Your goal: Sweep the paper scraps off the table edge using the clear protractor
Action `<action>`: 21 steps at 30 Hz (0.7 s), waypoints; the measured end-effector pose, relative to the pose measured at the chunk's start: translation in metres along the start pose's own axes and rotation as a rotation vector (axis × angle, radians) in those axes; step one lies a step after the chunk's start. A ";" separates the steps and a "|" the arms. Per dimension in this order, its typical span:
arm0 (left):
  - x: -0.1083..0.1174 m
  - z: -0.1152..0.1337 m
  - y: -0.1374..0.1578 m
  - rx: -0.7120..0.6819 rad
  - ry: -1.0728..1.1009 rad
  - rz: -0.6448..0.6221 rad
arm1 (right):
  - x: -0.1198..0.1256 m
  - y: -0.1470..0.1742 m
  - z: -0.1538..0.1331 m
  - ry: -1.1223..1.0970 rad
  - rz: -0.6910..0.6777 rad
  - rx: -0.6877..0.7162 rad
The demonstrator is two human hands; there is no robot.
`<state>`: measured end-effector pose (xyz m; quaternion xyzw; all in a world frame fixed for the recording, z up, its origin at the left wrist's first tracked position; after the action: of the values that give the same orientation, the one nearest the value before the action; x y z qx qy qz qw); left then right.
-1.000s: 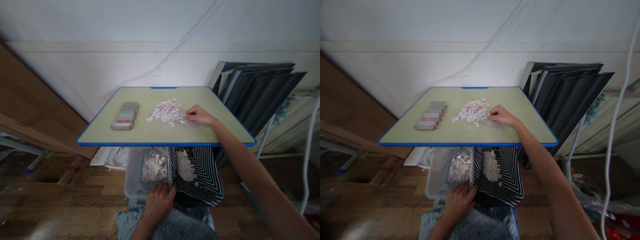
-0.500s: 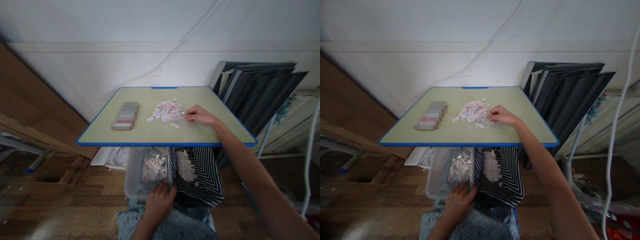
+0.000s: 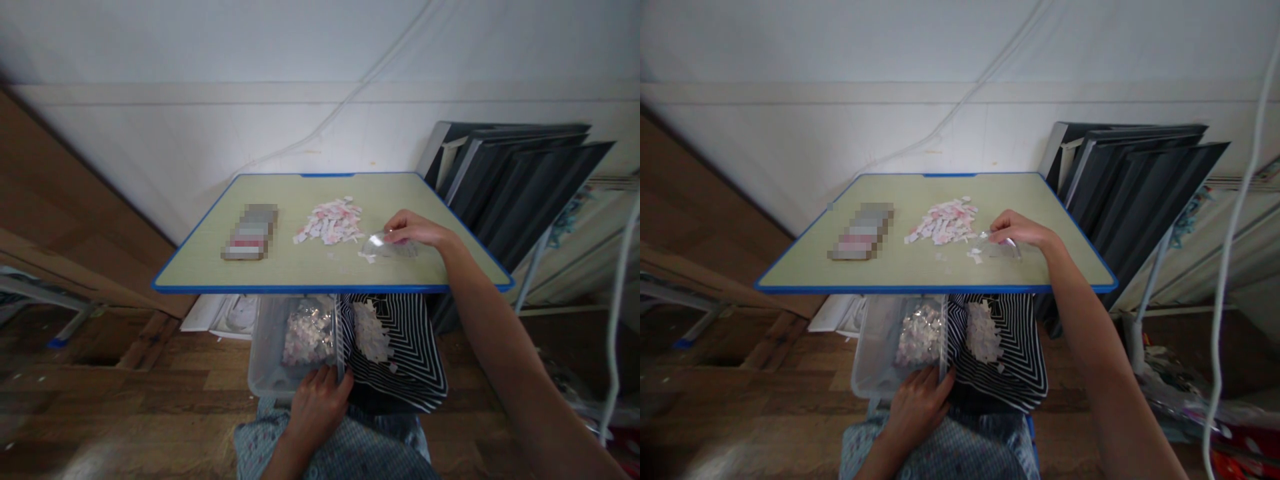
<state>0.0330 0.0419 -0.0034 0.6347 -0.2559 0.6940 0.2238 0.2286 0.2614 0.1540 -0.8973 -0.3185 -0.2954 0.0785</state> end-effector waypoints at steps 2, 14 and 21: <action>0.000 0.000 0.000 0.002 -0.002 -0.005 | -0.005 0.002 0.001 -0.003 -0.099 -0.024; 0.000 0.000 -0.002 0.014 0.002 -0.106 | -0.011 0.013 0.012 -0.007 -0.315 -0.095; 0.003 0.001 -0.003 0.000 -0.021 -0.042 | -0.009 0.018 0.006 -0.012 -0.297 -0.120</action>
<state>0.0352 0.0434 -0.0006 0.6471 -0.2449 0.6825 0.2357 0.2377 0.2446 0.1446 -0.8452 -0.4300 -0.3168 -0.0216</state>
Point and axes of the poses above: each hand's wrist, its own y-axis away from the middle knuckle, its own x-axis out of the back of the hand, z = x × y, the point moved 6 cm from there along -y, towards the middle knuckle, and after that the axes turned 1 degree about x, right-handed, at the moved point
